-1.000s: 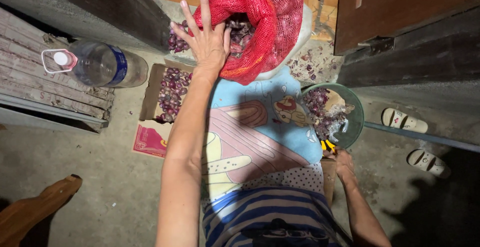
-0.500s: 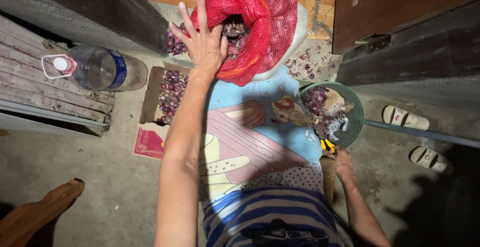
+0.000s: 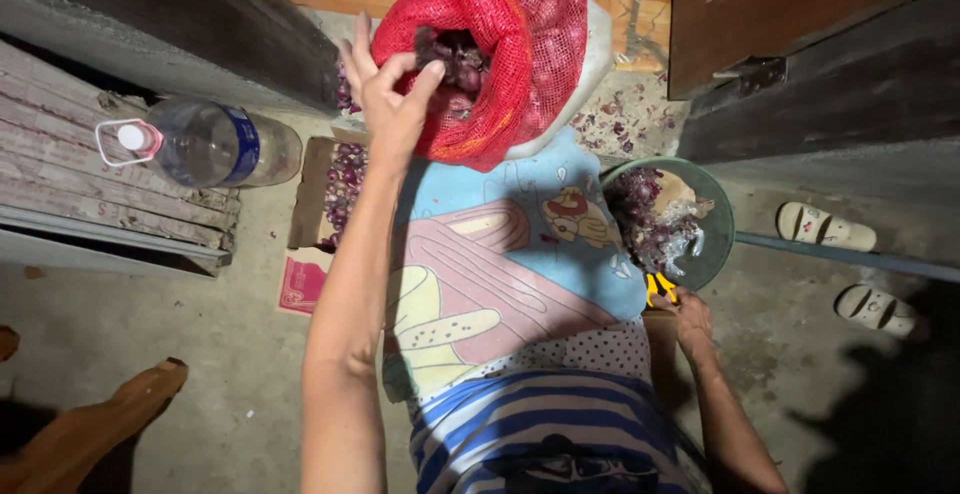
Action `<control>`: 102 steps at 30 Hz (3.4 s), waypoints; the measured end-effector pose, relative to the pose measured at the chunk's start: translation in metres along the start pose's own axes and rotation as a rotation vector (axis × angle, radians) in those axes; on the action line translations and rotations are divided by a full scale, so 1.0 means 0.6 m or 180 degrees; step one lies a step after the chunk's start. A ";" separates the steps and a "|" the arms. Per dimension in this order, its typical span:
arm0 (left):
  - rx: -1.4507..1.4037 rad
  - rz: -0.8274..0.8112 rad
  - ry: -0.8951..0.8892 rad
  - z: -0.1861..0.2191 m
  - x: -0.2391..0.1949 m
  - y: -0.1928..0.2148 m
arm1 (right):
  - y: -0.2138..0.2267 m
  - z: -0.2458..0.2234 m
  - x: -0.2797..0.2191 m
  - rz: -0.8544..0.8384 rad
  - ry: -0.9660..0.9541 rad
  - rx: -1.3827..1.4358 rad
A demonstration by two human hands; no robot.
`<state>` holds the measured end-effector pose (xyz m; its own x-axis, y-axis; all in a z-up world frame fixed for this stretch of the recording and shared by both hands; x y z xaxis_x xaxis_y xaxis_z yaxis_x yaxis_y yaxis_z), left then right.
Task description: Peel and trim the ends of shallots using scissors and collect them in a bowl.
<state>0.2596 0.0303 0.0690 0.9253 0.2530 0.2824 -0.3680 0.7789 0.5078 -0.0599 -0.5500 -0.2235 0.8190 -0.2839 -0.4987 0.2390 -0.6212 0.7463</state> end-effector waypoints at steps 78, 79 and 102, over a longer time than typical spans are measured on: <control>-0.4420 -0.3227 0.2836 0.311 -0.389 -0.443 | 0.309 -0.310 -0.095 0.0496 0.1451 0.5184; -0.4416 -0.3245 0.2843 0.310 -0.393 -0.451 | 0.309 -0.299 -0.099 0.0514 0.1442 0.5186; -0.5351 -0.3293 0.2930 0.367 -0.488 -0.429 | 0.388 -0.375 -0.204 0.1626 0.1111 0.2229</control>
<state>0.0634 -0.3703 0.0347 0.6489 -0.7418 -0.1690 0.0804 0.2878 -0.9543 0.0126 -0.4955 0.1105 0.8755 -0.4791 0.0621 -0.4692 -0.8124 0.3462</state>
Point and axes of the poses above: each hand's wrist, its own x-axis towards the middle knuckle, its own y-axis out of the back of the hand, z = x × y, the point moved 9 cm from there along x, towards the middle knuckle
